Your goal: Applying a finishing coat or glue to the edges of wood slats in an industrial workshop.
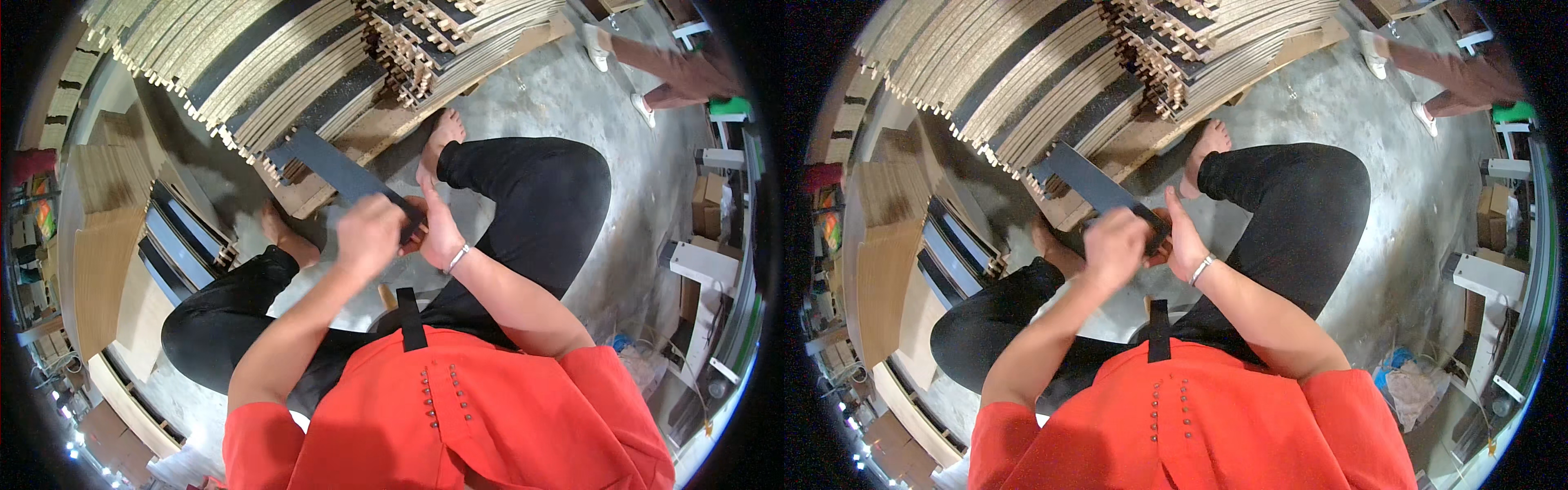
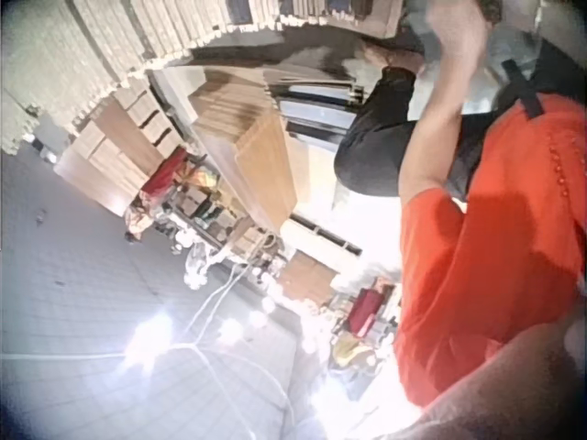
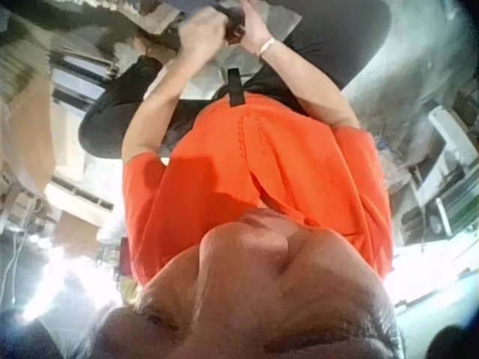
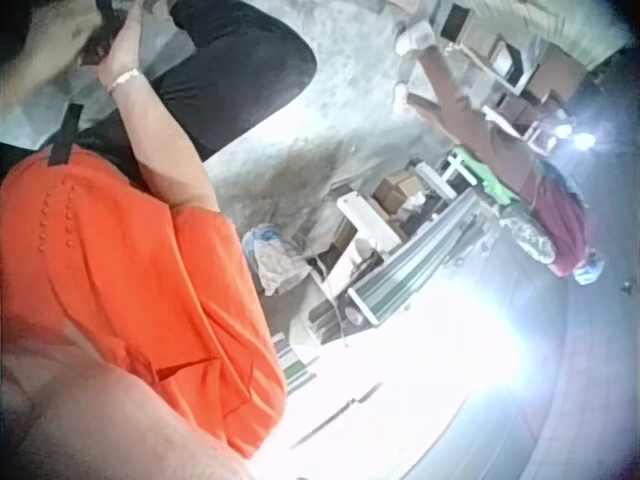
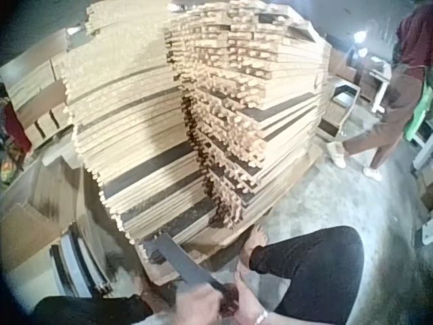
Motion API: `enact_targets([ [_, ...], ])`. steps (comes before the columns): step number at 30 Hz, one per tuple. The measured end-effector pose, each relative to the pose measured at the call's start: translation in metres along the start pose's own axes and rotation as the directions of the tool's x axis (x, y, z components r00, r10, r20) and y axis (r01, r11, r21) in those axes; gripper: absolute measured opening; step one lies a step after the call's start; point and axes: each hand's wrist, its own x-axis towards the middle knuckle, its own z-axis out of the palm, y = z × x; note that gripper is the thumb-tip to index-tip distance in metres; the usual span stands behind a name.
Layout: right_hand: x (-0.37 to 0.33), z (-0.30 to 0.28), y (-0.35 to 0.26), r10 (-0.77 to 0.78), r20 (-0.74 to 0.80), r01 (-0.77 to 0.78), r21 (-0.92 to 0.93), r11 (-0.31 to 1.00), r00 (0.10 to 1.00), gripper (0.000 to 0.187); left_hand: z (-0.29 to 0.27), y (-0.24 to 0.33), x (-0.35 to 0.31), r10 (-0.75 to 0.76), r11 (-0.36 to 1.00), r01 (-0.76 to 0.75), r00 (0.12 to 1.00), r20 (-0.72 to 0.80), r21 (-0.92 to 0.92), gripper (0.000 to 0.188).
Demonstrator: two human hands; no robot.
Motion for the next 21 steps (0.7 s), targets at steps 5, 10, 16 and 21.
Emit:
enact_targets([
  [5, 0.0, -0.006, -0.002, -0.013, 0.156, 0.017, -0.025, 1.0, 0.988, 0.086, -0.008, -0.051, 0.026, -0.214, 0.963, 0.231, 0.968, -0.129, 0.141, 0.004],
  [10, 0.0, 0.001, -0.001, 0.011, -0.032, -0.012, -0.04, 0.999, 0.999, 0.084, -0.014, 0.011, -0.015, -0.043, 0.99, 0.064, 0.986, 0.16, -0.125, 0.002],
  [16, -0.001, -0.007, 0.0, 0.043, 0.148, -0.028, -0.1, 0.995, 0.988, 0.07, -0.031, -0.116, 0.034, -0.283, 0.937, 0.312, 0.942, -0.182, 0.155, 0.009],
  [21, -0.01, 0.008, 0.0, -0.016, 0.109, 0.032, -0.142, 0.989, 0.994, 0.037, -0.058, -0.172, 0.037, -0.603, 0.651, 0.649, 0.757, -0.251, 0.394, 0.009],
])
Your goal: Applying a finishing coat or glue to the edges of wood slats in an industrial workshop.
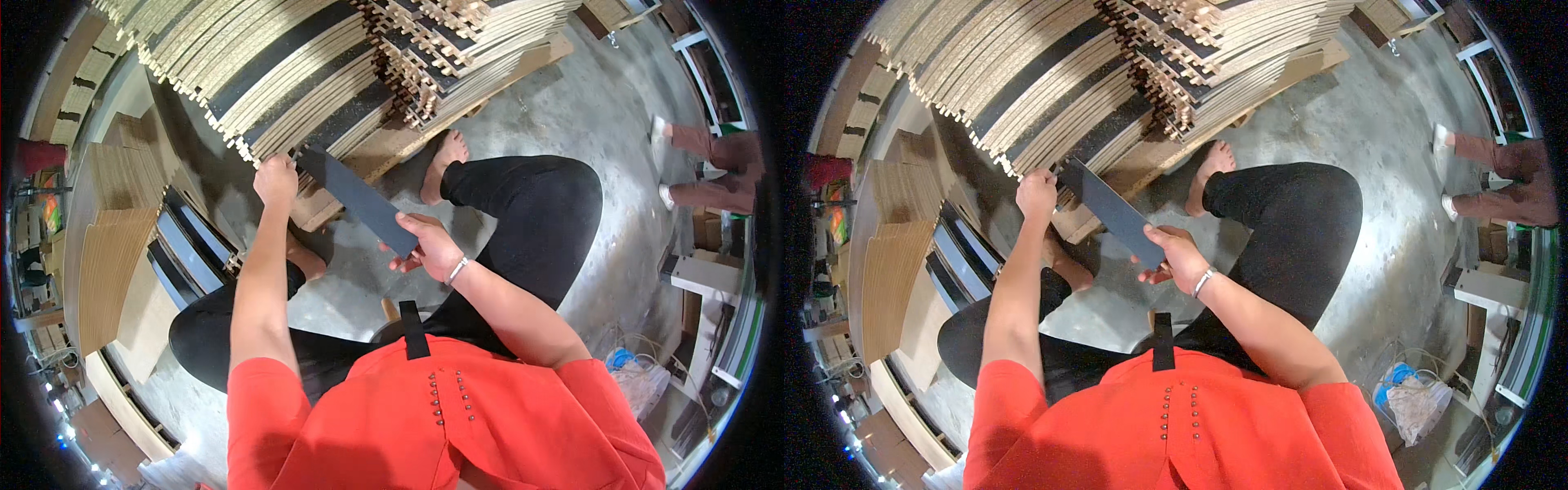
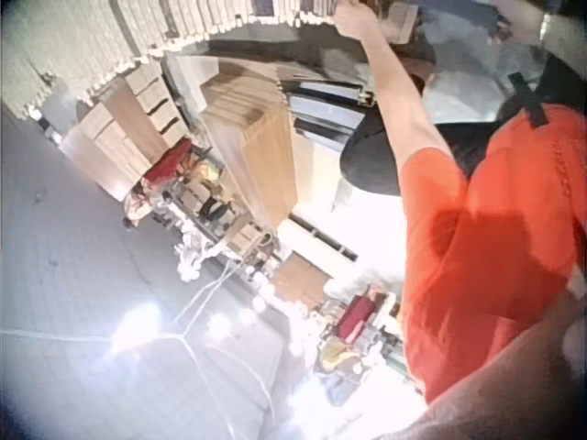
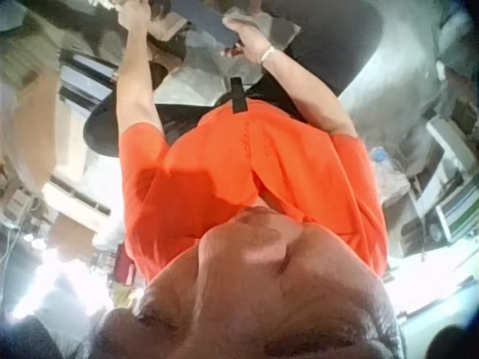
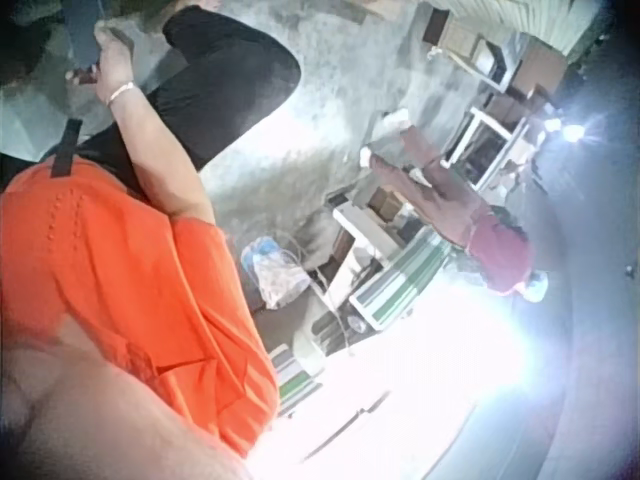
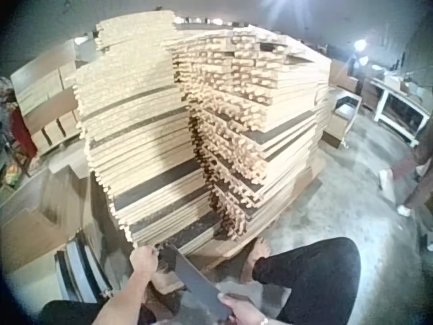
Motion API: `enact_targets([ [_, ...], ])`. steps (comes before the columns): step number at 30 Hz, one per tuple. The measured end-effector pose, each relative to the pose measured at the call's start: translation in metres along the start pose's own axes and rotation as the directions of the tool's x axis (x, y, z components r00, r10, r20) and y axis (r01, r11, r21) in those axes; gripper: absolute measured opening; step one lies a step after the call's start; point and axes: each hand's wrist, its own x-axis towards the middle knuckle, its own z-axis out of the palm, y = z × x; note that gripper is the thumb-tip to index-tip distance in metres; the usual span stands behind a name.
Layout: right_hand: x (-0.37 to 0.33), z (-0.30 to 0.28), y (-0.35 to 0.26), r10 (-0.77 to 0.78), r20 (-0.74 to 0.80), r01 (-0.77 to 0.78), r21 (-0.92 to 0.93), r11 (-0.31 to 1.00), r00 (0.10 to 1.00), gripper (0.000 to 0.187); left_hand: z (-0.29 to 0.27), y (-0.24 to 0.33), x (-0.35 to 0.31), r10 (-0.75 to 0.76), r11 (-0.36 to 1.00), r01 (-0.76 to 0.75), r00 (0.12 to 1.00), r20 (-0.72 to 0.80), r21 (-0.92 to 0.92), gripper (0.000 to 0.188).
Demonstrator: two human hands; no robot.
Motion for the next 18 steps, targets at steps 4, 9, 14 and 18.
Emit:
enact_targets([
  [4, -0.01, -0.007, -0.004, -0.044, -0.082, 0.041, -0.033, 0.999, 0.996, 0.035, -0.022, 0.003, -0.01, 0.179, 0.984, -0.18, 0.98, 0.087, 0.003, 0.01],
  [9, -0.115, -0.018, -0.044, -0.315, 0.082, 0.295, 0.196, 0.935, 0.945, 0.03, -0.104, -0.018, -0.021, 0.402, 0.887, -0.367, 0.913, 0.076, -0.279, 0.011],
  [14, -0.229, -0.109, -0.061, -0.765, -0.286, 0.765, -0.139, 0.629, 0.577, 0.043, -0.141, -0.059, -0.009, 0.27, 0.913, -0.214, 0.955, 0.122, -0.348, 0.012],
  [18, -0.245, -0.194, -0.012, -0.659, -0.634, 0.793, -0.116, 0.598, 0.404, 0.029, -0.123, -0.117, 0.02, 0.22, 0.908, -0.174, 0.972, 0.082, -0.38, 0.008],
])
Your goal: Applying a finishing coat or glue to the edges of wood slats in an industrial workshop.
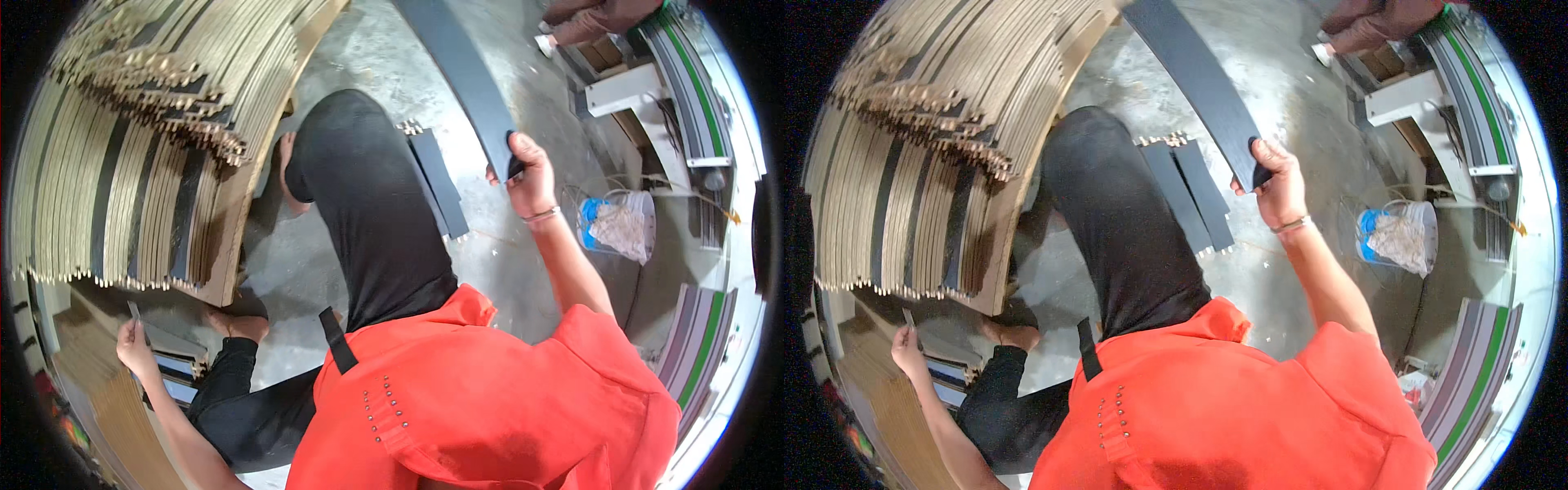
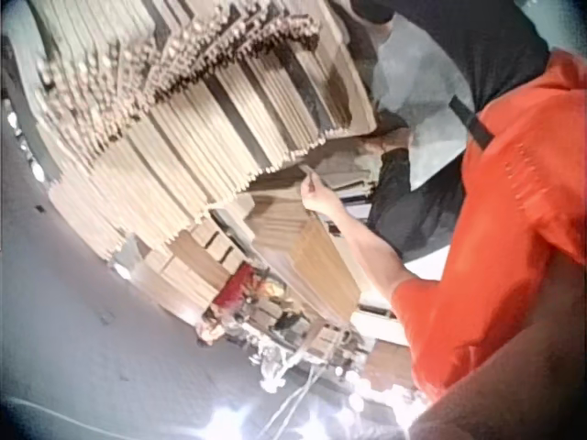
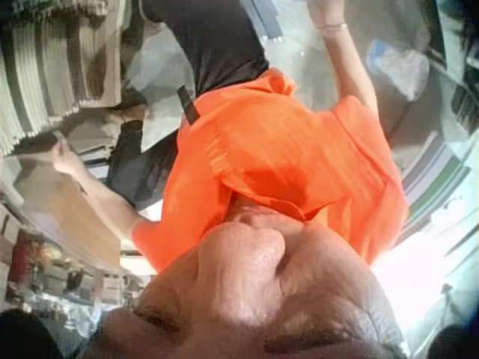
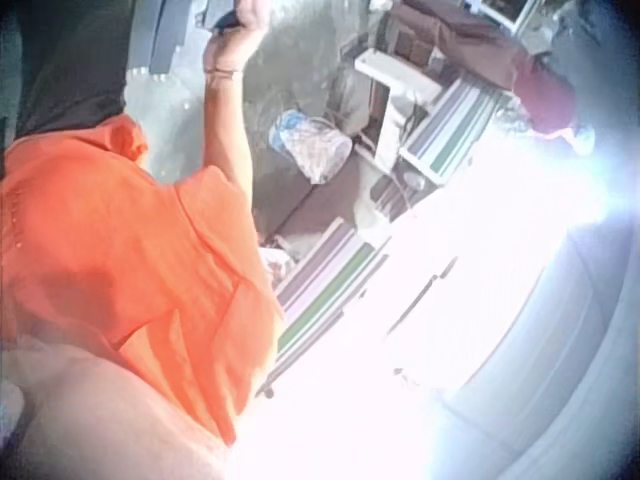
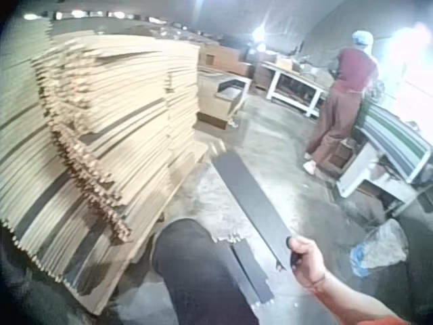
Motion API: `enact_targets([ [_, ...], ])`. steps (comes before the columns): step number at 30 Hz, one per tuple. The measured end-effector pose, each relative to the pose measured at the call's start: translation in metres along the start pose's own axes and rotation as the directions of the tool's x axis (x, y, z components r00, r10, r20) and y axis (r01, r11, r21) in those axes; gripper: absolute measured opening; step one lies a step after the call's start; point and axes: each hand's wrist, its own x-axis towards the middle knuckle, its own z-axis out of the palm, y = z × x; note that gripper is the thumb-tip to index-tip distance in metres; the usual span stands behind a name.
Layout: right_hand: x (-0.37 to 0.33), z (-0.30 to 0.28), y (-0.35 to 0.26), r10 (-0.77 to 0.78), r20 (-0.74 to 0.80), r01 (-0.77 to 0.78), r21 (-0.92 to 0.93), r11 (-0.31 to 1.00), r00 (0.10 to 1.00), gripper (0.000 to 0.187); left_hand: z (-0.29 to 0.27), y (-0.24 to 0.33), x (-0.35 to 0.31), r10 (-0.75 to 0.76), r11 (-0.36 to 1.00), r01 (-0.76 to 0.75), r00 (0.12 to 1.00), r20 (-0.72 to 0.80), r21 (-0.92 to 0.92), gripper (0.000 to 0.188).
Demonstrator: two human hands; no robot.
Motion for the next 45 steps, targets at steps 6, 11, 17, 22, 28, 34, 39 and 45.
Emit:
enact_targets([
  [6, -0.016, -0.1, 0.14, 0.273, -0.554, -0.289, 0.06, 0.956, 0.787, 0.025, 0.019, 0.03, -0.008, 0.06, 0.996, -0.062, 0.998, 0.034, 0.061, 0.005],
  [11, -0.039, -0.121, 0.199, 0.292, -0.646, -0.452, -0.092, 0.887, 0.705, 0.024, 0.012, 0.032, -0.014, 0.041, 0.999, -0.041, 0.999, 0.006, 0.006, 0.005],
  [17, 0.036, -0.141, 0.171, -0.141, -0.448, -0.275, -0.736, 0.618, 0.883, 0.027, 0.018, 0.046, -0.007, 0.069, 0.995, -0.071, 0.997, -0.03, -0.069, 0.01],
  [22, 0.056, 0.084, -0.002, -0.381, 0.081, 0.362, -0.54, 0.76, 0.921, 0.021, 0.027, 0.115, -0.021, 0.169, 0.983, -0.173, 0.983, -0.078, -0.053, 0.007],
  [28, 0.053, 0.321, 0.011, -0.266, 0.838, 0.747, -0.228, 0.624, 0.477, 0.051, 0.012, 0.133, -0.02, 0.12, 0.953, -0.144, 0.987, -0.104, -0.267, 0.006],
  [34, 0.109, 0.482, 0.099, -0.114, 0.872, 0.879, -0.475, 0.045, 0.477, 0.057, 0.002, 0.153, -0.016, 0.271, 0.938, -0.303, 0.943, -0.191, -0.167, 0.007],
  [39, 0.127, 0.526, 0.124, -0.059, 0.828, 0.827, -0.561, -0.046, 0.558, 0.063, -0.007, 0.16, -0.022, 0.357, 0.91, -0.391, 0.909, -0.216, -0.139, 0.007],
  [45, 0.128, 0.514, 0.11, -0.058, 0.887, 0.85, -0.456, -0.264, 0.458, 0.066, -0.017, 0.16, -0.023, 0.375, 0.917, -0.393, 0.908, -0.184, -0.071, 0.006],
])
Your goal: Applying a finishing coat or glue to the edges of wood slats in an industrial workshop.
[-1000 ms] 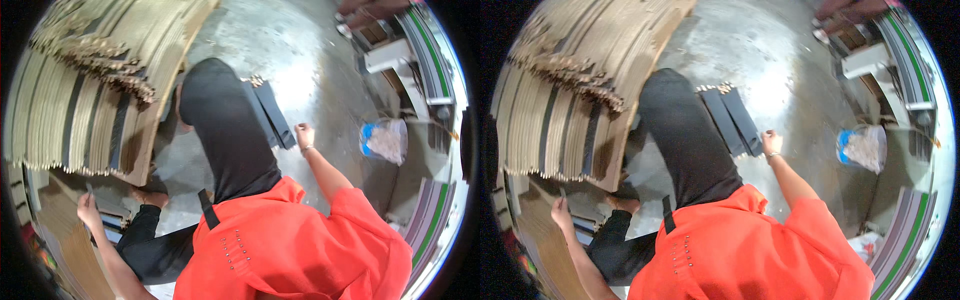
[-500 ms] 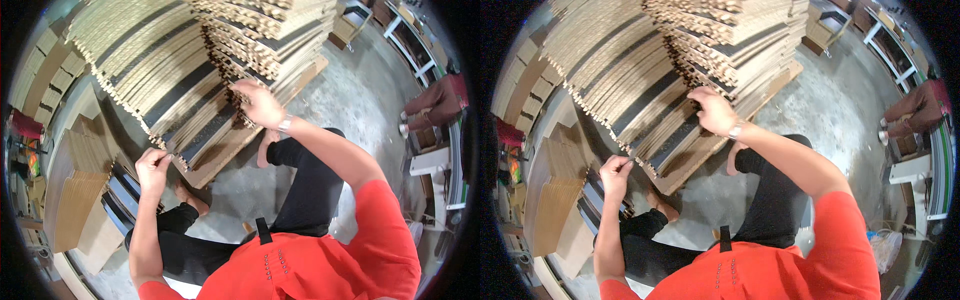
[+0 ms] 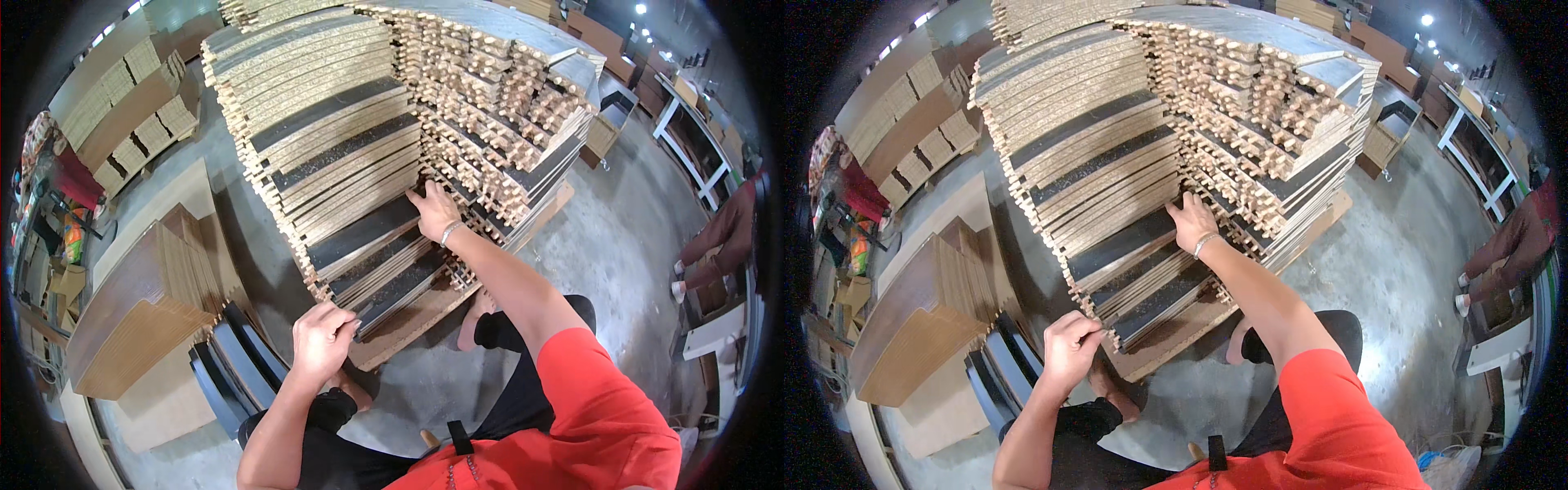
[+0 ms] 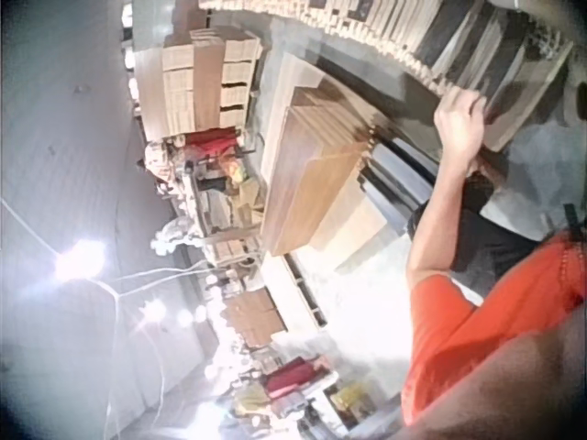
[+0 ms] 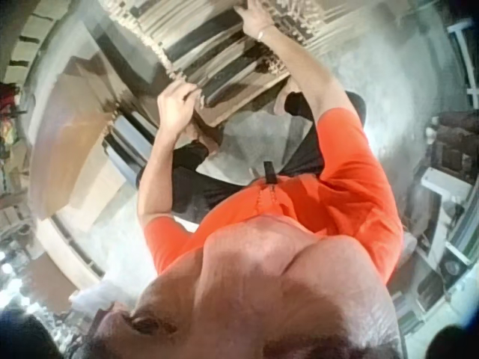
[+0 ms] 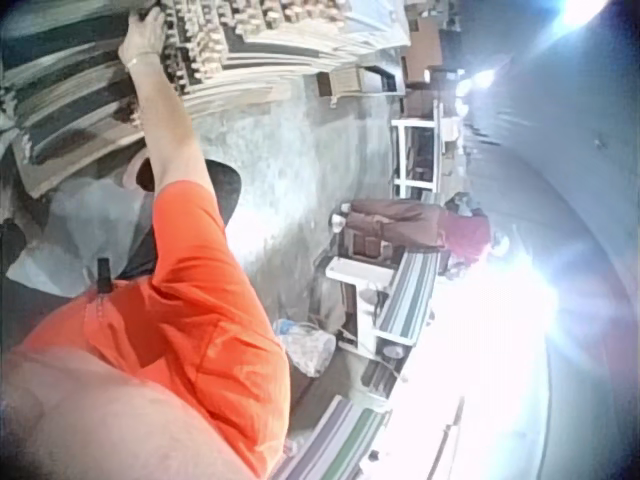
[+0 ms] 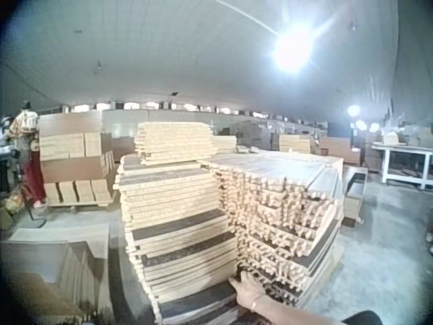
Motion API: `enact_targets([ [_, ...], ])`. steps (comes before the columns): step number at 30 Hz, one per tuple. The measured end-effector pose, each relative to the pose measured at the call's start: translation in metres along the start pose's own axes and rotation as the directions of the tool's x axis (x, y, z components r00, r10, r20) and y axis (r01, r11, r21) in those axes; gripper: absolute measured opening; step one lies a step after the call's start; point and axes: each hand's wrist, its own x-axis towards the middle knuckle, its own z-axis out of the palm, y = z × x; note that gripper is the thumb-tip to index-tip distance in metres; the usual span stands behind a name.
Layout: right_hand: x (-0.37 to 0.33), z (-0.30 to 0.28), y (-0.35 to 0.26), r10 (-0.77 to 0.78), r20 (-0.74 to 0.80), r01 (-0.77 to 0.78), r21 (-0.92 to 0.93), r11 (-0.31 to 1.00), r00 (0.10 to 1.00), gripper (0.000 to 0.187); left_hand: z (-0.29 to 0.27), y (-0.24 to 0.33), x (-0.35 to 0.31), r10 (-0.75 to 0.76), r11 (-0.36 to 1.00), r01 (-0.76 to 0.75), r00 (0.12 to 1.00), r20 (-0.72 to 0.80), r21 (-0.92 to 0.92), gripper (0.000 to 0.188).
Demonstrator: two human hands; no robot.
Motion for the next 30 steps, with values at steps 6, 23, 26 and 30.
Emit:
enact_targets([
  [6, -0.024, -0.024, 0.012, -0.12, -0.004, 0.12, 0.049, 0.992, 0.993, 0.052, 0.006, 0.001, 0.005, 0.044, 0.999, -0.044, 0.999, -0.005, 0.005, 0.007],
  [23, -0.29, -0.02, -0.002, 0.366, 0.232, -0.425, 0.634, 0.646, 0.901, 0.069, 0.04, -0.038, -0.022, -0.52, 0.682, 0.519, 0.84, 0.157, -0.516, 0.007],
  [26, -0.292, -0.024, -0.022, 0.424, 0.356, -0.551, 0.611, 0.569, 0.833, 0.066, 0.042, -0.025, -0.013, -0.65, 0.564, 0.687, 0.712, 0.268, -0.457, 0.008],
  [30, -0.295, -0.004, -0.034, 0.395, 0.25, -0.46, 0.617, 0.639, 0.884, 0.058, 0.064, -0.052, -0.029, -0.633, 0.558, 0.678, 0.721, 0.284, -0.479, 0.007],
])
